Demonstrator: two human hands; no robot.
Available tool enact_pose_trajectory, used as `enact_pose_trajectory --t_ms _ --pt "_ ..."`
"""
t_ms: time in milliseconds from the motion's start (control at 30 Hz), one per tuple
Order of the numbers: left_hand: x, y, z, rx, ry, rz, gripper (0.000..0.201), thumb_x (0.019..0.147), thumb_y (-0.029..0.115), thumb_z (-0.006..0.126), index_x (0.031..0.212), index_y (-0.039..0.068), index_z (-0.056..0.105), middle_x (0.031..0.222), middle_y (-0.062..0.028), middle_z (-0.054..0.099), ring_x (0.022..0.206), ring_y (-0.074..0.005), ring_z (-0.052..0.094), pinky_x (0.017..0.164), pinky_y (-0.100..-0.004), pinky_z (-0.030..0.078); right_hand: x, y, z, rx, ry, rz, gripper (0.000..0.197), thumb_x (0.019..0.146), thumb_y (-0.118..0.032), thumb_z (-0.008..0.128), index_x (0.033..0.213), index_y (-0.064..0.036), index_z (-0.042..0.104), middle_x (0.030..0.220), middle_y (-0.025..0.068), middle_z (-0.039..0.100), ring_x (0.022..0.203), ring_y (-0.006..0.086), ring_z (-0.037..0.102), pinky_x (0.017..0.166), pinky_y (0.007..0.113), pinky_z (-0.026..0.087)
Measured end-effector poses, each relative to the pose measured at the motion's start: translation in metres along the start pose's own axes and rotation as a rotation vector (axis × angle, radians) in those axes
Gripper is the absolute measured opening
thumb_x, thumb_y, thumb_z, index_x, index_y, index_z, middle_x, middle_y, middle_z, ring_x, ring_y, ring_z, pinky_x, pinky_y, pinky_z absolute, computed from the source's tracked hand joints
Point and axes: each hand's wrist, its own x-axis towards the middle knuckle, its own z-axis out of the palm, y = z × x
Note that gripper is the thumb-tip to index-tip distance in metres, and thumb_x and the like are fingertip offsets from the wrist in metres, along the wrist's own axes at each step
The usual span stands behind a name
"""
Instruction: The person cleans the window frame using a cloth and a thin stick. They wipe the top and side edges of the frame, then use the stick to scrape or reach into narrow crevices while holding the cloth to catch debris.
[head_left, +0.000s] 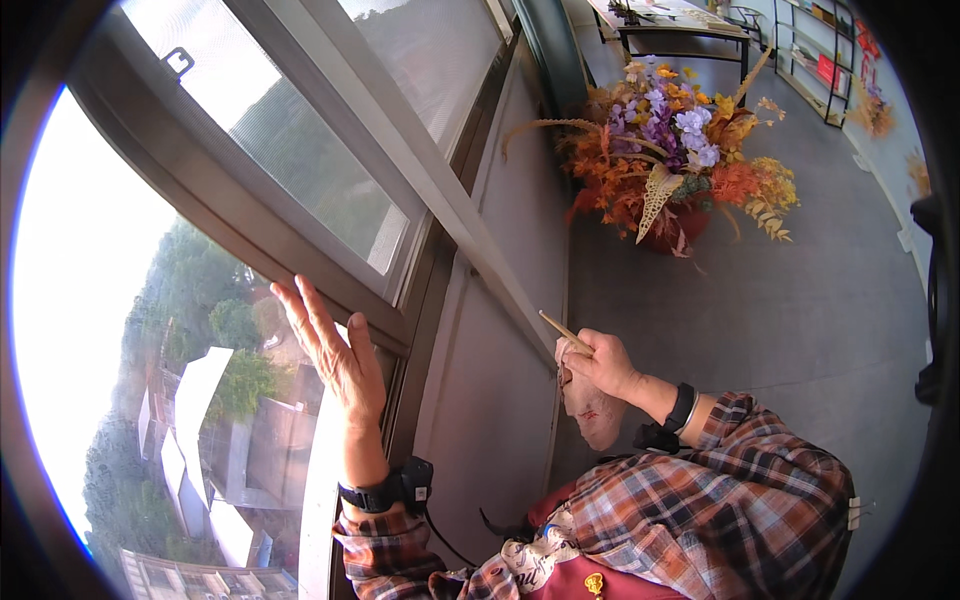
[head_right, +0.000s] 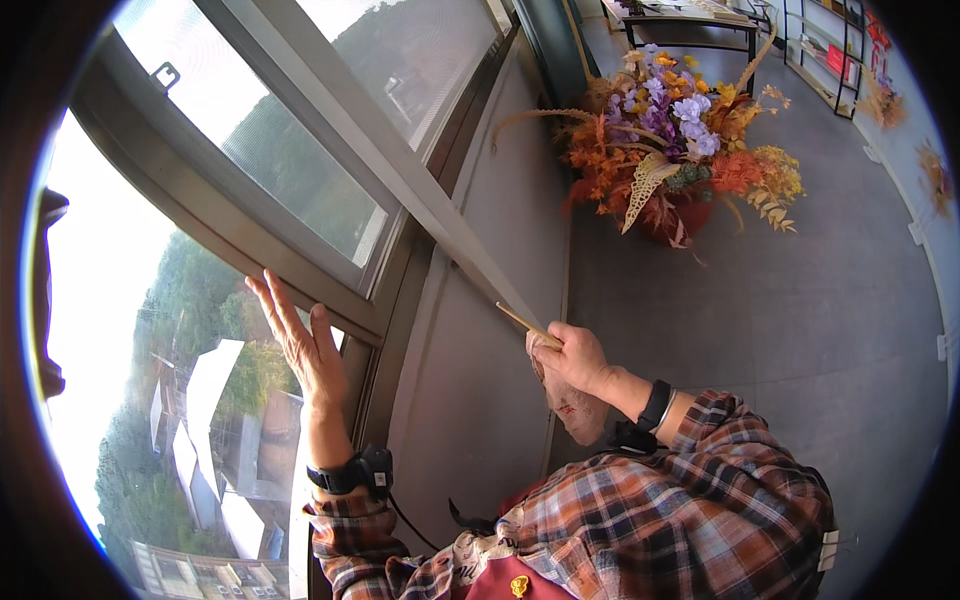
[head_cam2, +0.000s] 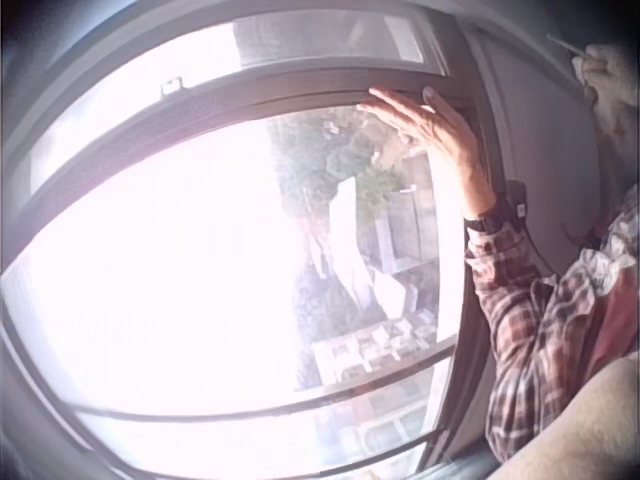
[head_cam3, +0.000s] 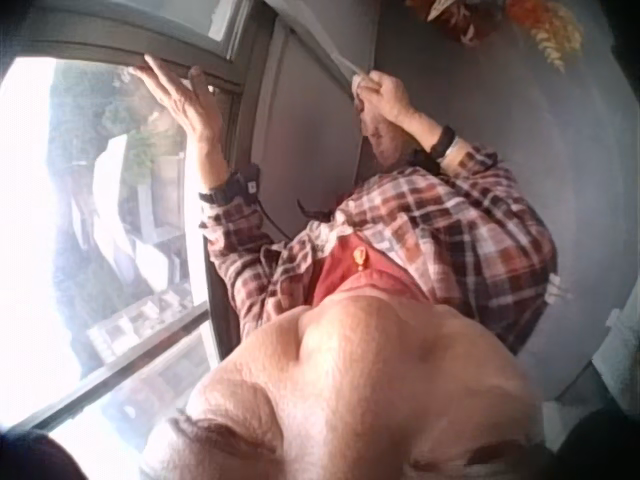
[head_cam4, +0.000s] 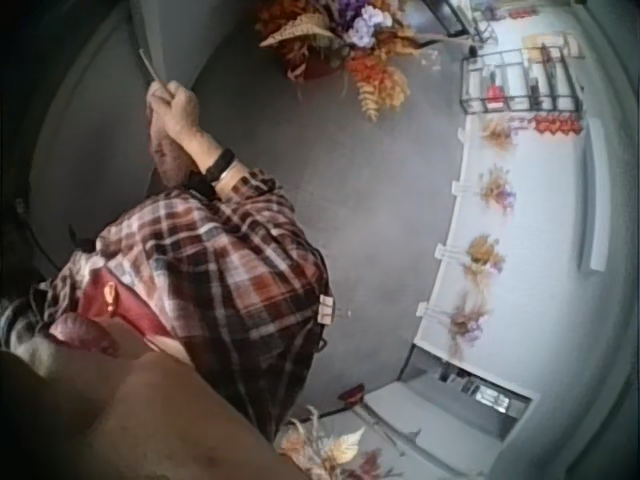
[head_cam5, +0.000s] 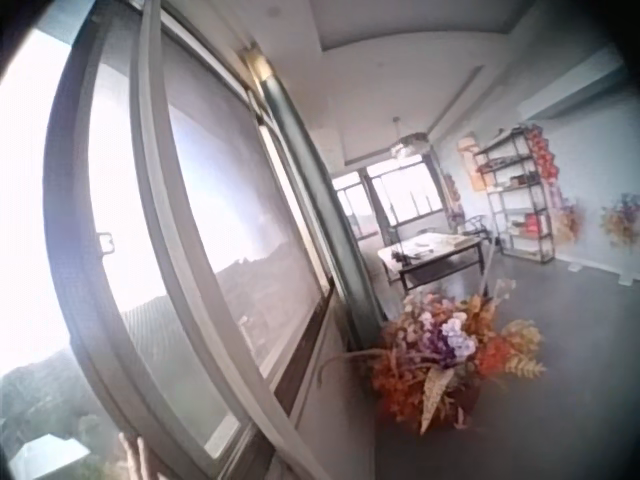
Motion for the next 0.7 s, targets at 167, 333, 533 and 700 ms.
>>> enact_pose_trajectory --t_ms 167,333,533,700 --pt "0.008 0.0 0.0 0.286 -0.16 0.117 0.073 0.085 0.008 0.061 0.151 0.005 0.03 0.159 -0.0158 0.025 0.148 -0.0371 0.018 0.12 -0.0504 0.014 0.005 0.004 -0.002 0.1 -0.035 -0.062 0.035 0.084 -0.025 0.07 0.071 -0.0022 0.047 0.059 0.0114 0.046 0.055 0.0182 0.044 0.054 0.035 0.042" --pt "-0.04 -0.012 -0.02 0.675 -0.272 0.08 0.071 0.086 0.014 0.063 0.15 0.003 0.034 0.16 -0.0129 0.023 0.15 -0.0312 0.016 0.122 -0.0477 0.009 0.012 0.01 -0.001 0.132 -0.055 -0.054 0.034 0.083 -0.024 0.071 0.07 -0.0032 0.047 0.059 0.0084 0.045 0.056 0.0157 0.044 0.055 0.034 0.042" --pt "-0.071 -0.035 -0.04 0.997 -0.348 0.207 0.077 0.086 0.028 0.066 0.152 0.008 0.032 0.161 -0.0086 0.025 0.15 -0.0271 0.017 0.123 -0.0461 0.009 0.016 0.006 0.027 0.171 -0.137 -0.104 0.032 0.084 -0.024 0.072 0.074 -0.0025 0.051 0.061 0.0109 0.049 0.057 0.0181 0.047 0.056 0.034 0.044" --pt "-0.08 -0.04 -0.047 1.255 -0.43 0.202 0.077 0.093 0.048 0.053 0.156 0.015 0.022 0.163 -0.0043 0.015 0.151 -0.024 0.012 0.123 -0.0458 0.006 0.021 -0.012 0.05 0.117 -0.201 -0.16 0.033 0.082 -0.027 0.072 0.074 -0.0028 0.051 0.062 0.016 0.049 0.057 0.0265 0.05 0.057 0.038 0.044"
